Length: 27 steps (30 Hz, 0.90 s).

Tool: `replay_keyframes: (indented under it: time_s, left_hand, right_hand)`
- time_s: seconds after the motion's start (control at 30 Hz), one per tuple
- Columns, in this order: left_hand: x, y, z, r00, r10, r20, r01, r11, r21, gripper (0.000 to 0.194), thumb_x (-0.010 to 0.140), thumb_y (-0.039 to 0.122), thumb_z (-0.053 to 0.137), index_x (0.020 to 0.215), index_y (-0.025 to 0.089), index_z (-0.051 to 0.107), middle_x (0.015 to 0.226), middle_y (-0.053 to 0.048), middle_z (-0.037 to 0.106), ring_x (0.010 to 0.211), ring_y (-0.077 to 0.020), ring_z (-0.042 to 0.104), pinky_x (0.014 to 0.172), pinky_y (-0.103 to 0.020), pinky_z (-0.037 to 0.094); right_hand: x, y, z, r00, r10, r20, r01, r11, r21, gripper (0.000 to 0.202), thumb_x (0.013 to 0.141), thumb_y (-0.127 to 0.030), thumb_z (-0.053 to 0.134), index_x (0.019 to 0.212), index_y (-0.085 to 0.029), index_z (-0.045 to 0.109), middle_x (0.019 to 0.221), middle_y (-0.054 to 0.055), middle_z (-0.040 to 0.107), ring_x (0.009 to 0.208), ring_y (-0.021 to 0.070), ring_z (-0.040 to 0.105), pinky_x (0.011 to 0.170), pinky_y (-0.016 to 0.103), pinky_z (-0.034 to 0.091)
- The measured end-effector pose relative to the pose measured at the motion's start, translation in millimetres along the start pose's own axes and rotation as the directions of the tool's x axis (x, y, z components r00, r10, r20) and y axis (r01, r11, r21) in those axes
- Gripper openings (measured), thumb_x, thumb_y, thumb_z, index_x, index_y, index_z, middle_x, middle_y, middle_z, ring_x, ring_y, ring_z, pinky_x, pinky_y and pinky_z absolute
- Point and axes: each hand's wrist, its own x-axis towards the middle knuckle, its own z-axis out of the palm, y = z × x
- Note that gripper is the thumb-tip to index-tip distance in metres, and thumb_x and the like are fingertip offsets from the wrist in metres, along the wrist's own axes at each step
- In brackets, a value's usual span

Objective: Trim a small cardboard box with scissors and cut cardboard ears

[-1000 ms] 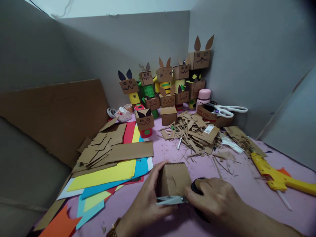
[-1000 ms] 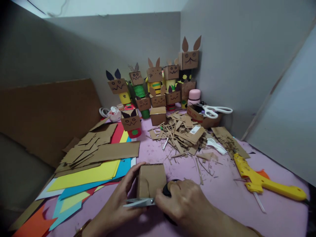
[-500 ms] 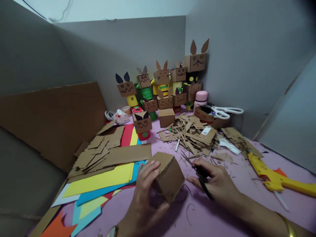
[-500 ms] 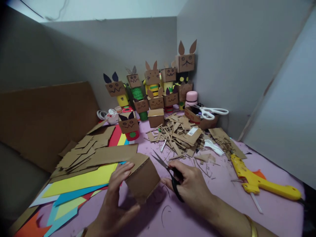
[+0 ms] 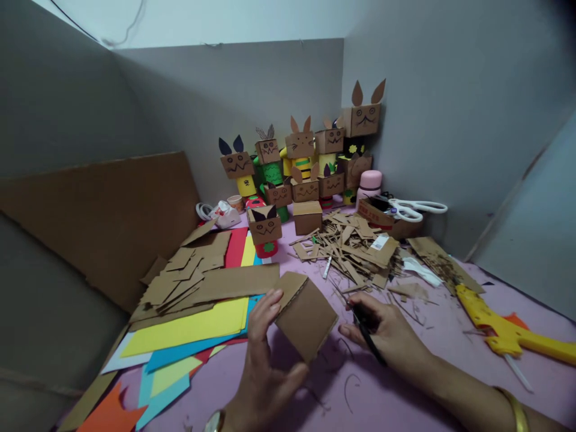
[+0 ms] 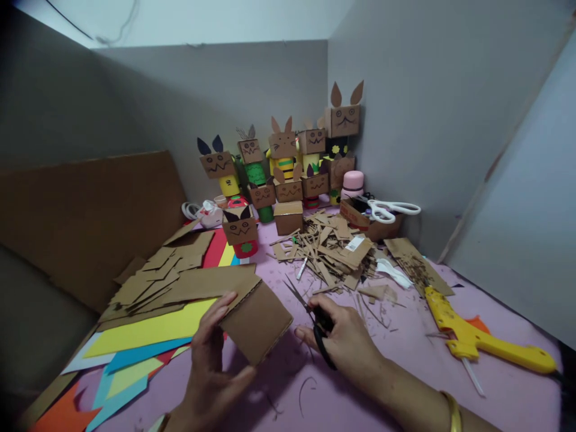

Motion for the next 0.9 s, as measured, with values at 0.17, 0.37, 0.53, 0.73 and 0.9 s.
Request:
replay_keyframes:
  time_s: [0.17,0.37,0.53,0.73,0.9]
  left_hand:
    - [-6,0,6.3,0.998,-0.056,0.021,0.058,0.995,-0.075,0.087,0.067,0.007,0.067,0.139,0.028,0.023,0.143,-0.012,0.034,0.135,-0.03,0.03,0.11,-0.054,0.03]
    - [-4,2,6.7,0.998,-0.037,0.057,0.042,0.995,-0.087,0.087,0.069,0.008,0.068,0.14,0.028,0.02,0.144,-0.014,0.032,0.136,-0.0308,0.028,0.11,-0.057,0.029]
    - [-7,3,6.2,0.988,-0.112,0.103,0.122,0.988,-0.094,0.09,0.071,0.019,0.069,0.142,0.027,0.015,0.145,-0.016,0.029,0.135,-0.036,0.029,0.108,-0.063,0.028]
    - [-4,11,5.6,0.948,-0.276,0.159,0.295,0.949,-0.115,0.09,0.071,0.038,0.071,0.141,0.028,0.015,0.144,-0.016,0.031,0.13,-0.0388,0.037,0.103,-0.061,0.038]
    - [0,19,4.5,0.935,-0.289,0.205,0.32,0.936,-0.144,0.095,0.067,0.041,0.074,0.14,0.029,0.014,0.138,-0.015,0.039,0.118,-0.0352,0.051,0.096,-0.055,0.047]
  right_hand:
    - [-1,-2,3,0.983,-0.009,0.184,-0.064,0.92,0.387,0.046,0.076,-0.059,0.061,0.097,-0.02,0.049,0.063,-0.007,0.043,0.053,0.0113,0.039,0.05,0.023,0.033]
    - [-4,-12,3,0.967,-0.062,0.245,-0.066,0.873,0.484,0.049,0.075,-0.06,0.062,0.1,-0.019,0.053,0.078,0.0,0.052,0.07,0.0156,0.048,0.06,0.026,0.04]
    - [-4,-13,3,0.968,-0.065,0.243,-0.065,0.869,0.49,0.046,0.074,-0.059,0.064,0.094,-0.018,0.053,0.076,0.0,0.052,0.069,0.0153,0.048,0.061,0.026,0.041]
    - [-8,-13,8,0.957,-0.096,0.272,-0.05,0.874,0.483,0.047,0.072,-0.059,0.066,0.092,-0.017,0.055,0.074,-0.001,0.055,0.067,0.0155,0.051,0.061,0.026,0.043]
    - [-15,-15,16,0.954,-0.132,0.27,0.003,0.903,0.43,0.049,0.069,-0.061,0.067,0.089,-0.017,0.06,0.073,0.001,0.058,0.072,0.0186,0.054,0.065,0.028,0.046]
